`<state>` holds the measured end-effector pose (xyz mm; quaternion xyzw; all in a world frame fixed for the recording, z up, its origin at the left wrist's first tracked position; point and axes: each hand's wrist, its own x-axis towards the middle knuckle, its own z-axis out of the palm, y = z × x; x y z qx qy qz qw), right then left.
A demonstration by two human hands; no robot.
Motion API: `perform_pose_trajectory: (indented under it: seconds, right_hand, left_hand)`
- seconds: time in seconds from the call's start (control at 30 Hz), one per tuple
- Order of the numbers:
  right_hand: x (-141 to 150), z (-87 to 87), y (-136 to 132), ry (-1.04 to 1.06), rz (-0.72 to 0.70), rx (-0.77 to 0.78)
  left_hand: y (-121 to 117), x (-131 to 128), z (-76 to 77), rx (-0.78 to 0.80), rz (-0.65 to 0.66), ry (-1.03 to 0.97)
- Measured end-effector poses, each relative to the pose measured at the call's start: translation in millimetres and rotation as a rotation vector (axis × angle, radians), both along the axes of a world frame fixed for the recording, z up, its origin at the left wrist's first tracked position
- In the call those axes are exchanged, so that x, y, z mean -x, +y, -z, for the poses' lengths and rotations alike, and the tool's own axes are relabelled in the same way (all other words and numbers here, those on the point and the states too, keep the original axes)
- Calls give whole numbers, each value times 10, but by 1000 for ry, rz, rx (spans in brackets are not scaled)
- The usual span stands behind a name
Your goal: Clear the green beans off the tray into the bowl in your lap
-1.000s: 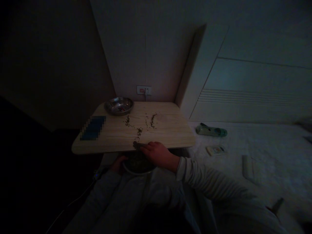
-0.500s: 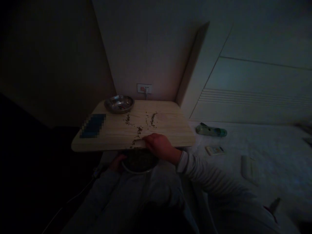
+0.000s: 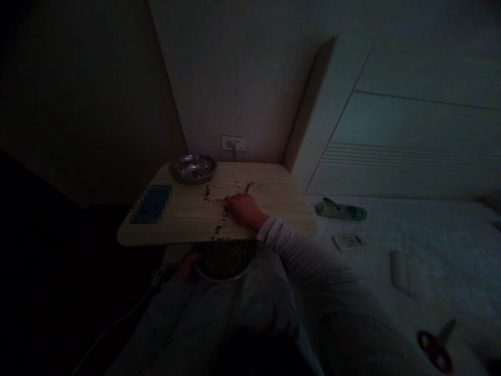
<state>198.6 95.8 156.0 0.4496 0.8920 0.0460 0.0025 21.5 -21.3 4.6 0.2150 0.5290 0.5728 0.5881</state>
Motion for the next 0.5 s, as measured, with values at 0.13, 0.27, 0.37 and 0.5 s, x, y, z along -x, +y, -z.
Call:
perform_pose_trajectory:
  seconds: [0.13, 0.27, 0.37, 0.5]
  right_hand:
    - [-63, 63, -182, 17, -83, -16]
    - [-144, 83, -355, 56, -146, 4]
    - [-186, 108, -489, 79, -212, 15]
    - [-229, 170, -660, 105, -302, -12]
  left_hand:
    - [11, 42, 84, -40, -10, 148]
    - [21, 66, 110, -52, -15, 164]
    - [25, 62, 102, -43, -4, 160]
    - [27, 30, 56, -51, -4, 147]
